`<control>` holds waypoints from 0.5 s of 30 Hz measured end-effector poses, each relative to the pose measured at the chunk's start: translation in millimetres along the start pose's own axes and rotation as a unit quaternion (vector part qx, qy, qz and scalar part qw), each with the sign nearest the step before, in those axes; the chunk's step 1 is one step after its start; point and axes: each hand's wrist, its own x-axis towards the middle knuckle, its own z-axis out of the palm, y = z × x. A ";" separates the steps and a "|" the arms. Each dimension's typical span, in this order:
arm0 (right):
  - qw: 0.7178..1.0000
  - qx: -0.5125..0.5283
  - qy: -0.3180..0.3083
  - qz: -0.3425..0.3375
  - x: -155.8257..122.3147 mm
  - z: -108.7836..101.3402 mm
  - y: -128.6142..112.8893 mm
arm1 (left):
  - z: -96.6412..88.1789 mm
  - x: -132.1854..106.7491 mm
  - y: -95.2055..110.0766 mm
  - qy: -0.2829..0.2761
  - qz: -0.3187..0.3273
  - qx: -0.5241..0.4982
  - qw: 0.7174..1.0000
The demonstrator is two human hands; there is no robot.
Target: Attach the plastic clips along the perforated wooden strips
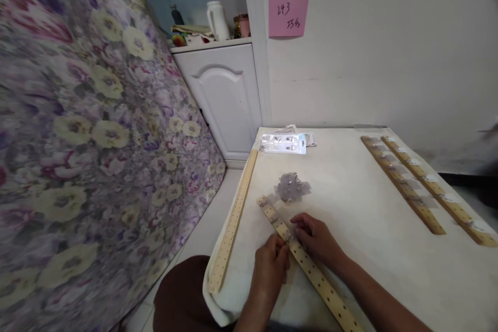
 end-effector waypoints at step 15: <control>1.000 0.014 -0.007 0.012 0.1 0.2 1.5 | 0.4 -2.4 5.7 0.012 0.010 0.035 0.999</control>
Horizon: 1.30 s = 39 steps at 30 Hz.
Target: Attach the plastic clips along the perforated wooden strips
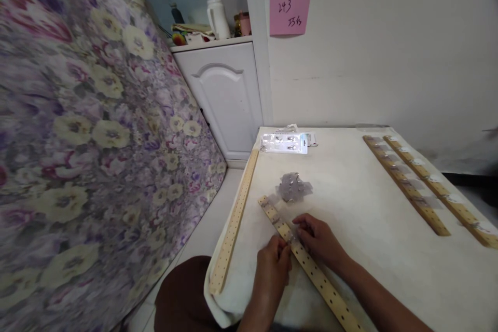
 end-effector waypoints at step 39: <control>1.000 -0.009 -0.001 -0.008 -1.6 -0.5 2.6 | 11.6 -31.6 -30.9 0.035 0.252 0.207 0.945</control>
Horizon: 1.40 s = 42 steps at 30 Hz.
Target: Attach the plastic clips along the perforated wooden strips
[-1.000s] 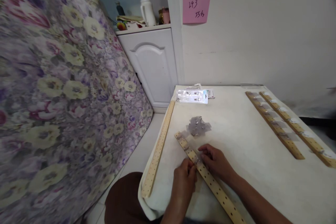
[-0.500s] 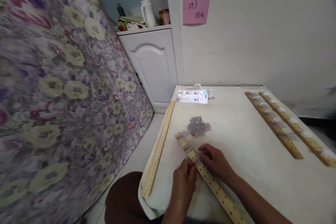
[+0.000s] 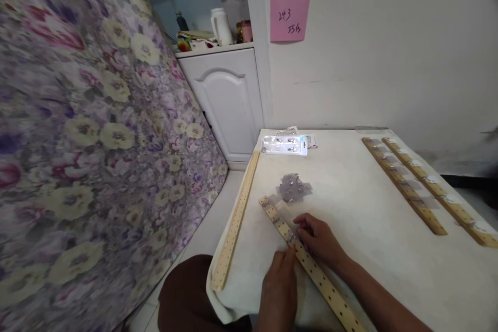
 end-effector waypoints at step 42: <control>0.999 -0.007 0.053 0.006 -0.9 6.4 -13.1 | 0.6 2.3 -0.9 0.010 0.011 0.053 0.999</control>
